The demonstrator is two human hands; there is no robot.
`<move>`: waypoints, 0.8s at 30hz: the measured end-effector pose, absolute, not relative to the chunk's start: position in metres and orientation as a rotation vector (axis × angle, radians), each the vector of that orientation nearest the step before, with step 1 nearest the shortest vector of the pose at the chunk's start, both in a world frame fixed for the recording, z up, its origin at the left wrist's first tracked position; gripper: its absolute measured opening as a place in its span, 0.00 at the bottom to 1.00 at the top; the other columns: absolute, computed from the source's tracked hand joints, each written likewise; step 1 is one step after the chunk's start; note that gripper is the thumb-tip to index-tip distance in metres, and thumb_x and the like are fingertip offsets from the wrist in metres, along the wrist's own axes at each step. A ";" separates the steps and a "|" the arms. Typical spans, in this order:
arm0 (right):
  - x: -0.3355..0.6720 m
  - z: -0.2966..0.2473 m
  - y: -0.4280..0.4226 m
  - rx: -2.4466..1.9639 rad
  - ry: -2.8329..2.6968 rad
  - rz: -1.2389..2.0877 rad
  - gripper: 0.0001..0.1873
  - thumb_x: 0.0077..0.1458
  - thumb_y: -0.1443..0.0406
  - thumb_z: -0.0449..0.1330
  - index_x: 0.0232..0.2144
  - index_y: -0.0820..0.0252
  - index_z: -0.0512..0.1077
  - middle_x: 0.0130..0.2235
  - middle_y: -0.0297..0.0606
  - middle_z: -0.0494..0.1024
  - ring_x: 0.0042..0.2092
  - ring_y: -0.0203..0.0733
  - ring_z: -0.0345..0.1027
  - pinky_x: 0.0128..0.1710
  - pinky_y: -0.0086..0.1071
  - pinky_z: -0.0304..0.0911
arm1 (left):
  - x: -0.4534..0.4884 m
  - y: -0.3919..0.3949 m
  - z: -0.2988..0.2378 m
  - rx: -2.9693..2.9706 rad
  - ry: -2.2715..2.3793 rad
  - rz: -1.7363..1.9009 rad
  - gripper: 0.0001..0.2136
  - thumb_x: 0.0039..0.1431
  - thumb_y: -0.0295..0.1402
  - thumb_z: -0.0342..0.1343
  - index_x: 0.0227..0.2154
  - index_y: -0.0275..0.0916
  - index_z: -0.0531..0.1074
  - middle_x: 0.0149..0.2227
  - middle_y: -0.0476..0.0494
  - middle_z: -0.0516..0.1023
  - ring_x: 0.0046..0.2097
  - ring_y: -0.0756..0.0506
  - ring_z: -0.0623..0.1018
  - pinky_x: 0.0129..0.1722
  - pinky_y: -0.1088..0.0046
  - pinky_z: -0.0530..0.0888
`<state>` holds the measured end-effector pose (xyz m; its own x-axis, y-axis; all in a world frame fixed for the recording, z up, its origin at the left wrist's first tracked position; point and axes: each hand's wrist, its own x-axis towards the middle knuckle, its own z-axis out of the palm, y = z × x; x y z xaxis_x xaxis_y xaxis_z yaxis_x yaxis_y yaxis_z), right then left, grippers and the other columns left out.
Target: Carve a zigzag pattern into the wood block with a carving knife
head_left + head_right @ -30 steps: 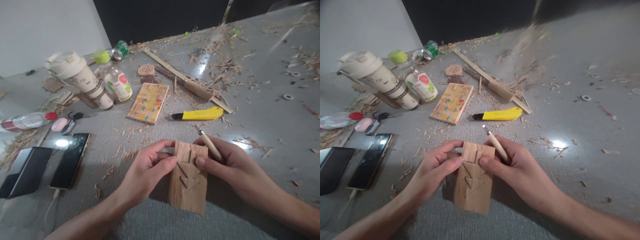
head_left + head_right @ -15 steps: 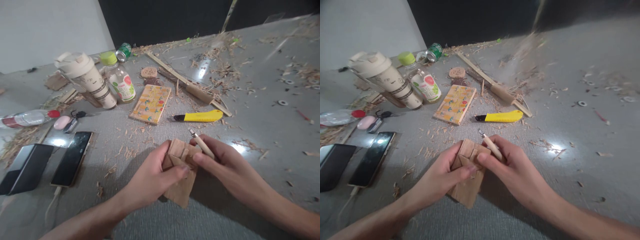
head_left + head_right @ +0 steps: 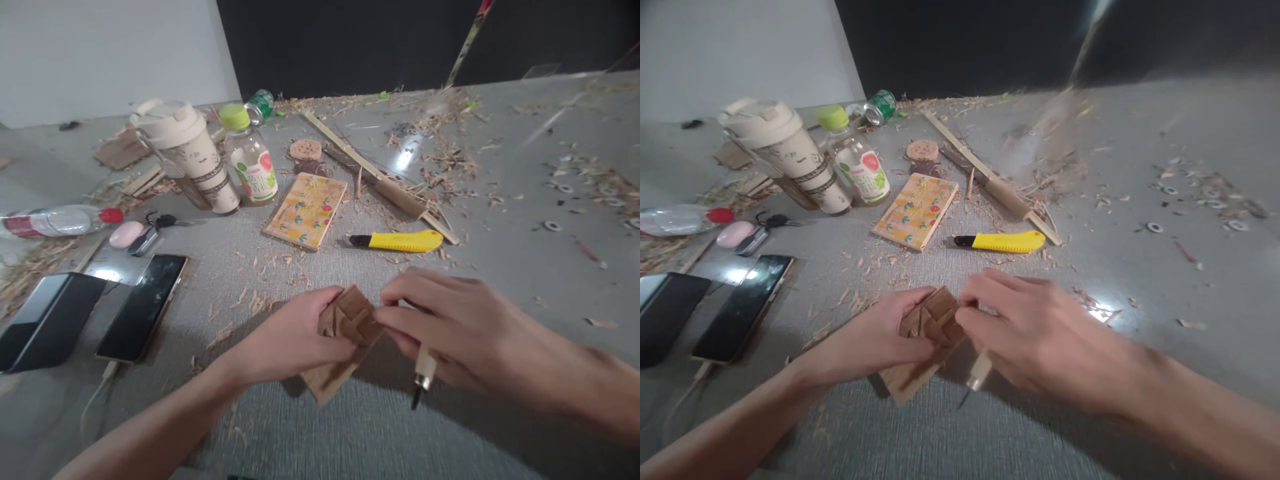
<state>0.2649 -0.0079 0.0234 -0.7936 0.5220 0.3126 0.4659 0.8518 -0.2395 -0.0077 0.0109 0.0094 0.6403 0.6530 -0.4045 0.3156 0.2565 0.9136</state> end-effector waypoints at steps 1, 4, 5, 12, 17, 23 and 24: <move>0.263 0.024 -0.008 -0.723 -2.685 0.191 0.11 0.75 0.74 0.54 0.42 0.55 0.72 0.41 0.37 0.77 0.37 0.41 0.67 0.35 0.37 0.62 | -0.008 0.011 0.011 1.353 0.917 0.269 0.11 0.56 0.28 0.67 0.43 0.41 0.77 0.40 0.52 0.80 0.41 0.45 0.77 0.42 0.69 0.73; 0.257 0.024 -0.008 -0.677 -2.745 0.095 0.15 0.77 0.74 0.53 0.38 0.56 0.72 0.38 0.36 0.77 0.37 0.42 0.65 0.35 0.39 0.60 | -0.007 0.011 0.013 1.368 0.945 0.234 0.11 0.54 0.28 0.66 0.41 0.41 0.76 0.40 0.52 0.80 0.41 0.45 0.76 0.41 0.69 0.72; 0.256 0.025 -0.008 -0.656 -2.761 0.051 0.15 0.77 0.74 0.52 0.38 0.57 0.72 0.38 0.36 0.77 0.38 0.43 0.66 0.36 0.40 0.59 | -0.007 0.011 0.014 1.370 0.955 0.223 0.11 0.54 0.28 0.66 0.41 0.41 0.76 0.39 0.52 0.79 0.40 0.45 0.75 0.41 0.69 0.72; 0.250 0.024 -0.003 -0.524 -2.819 -0.064 0.16 0.79 0.72 0.53 0.36 0.56 0.71 0.38 0.36 0.74 0.37 0.45 0.62 0.37 0.42 0.53 | -0.008 0.010 0.010 1.358 0.940 0.199 0.11 0.53 0.29 0.65 0.39 0.40 0.75 0.38 0.51 0.77 0.39 0.46 0.72 0.37 0.70 0.70; 0.249 0.024 0.000 -0.434 -2.833 -0.039 0.17 0.79 0.73 0.51 0.37 0.57 0.73 0.39 0.37 0.75 0.38 0.45 0.62 0.38 0.42 0.57 | -0.010 0.009 0.007 1.408 0.949 0.167 0.11 0.52 0.30 0.67 0.38 0.40 0.75 0.37 0.52 0.76 0.39 0.45 0.72 0.39 0.69 0.73; 0.253 0.012 -0.005 -0.590 -2.758 0.314 0.17 0.80 0.73 0.50 0.37 0.56 0.71 0.39 0.36 0.76 0.36 0.41 0.65 0.32 0.37 0.60 | -0.013 0.009 0.006 1.532 0.968 0.263 0.28 0.55 0.32 0.69 0.61 0.44 0.80 0.47 0.45 0.88 0.45 0.39 0.83 0.44 0.64 0.79; 0.253 0.007 -0.007 -0.613 -2.735 0.319 0.17 0.80 0.72 0.51 0.37 0.56 0.71 0.39 0.36 0.76 0.35 0.40 0.65 0.32 0.37 0.61 | -0.013 0.010 0.006 1.644 0.969 0.282 0.28 0.56 0.33 0.70 0.62 0.44 0.81 0.50 0.43 0.89 0.48 0.37 0.85 0.49 0.60 0.80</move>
<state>0.2533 -0.0071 0.0073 -0.8569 0.4464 0.2579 0.3749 0.8829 -0.2826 -0.0130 0.0096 0.0057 0.6302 0.7153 -0.3018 0.4412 -0.0101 0.8974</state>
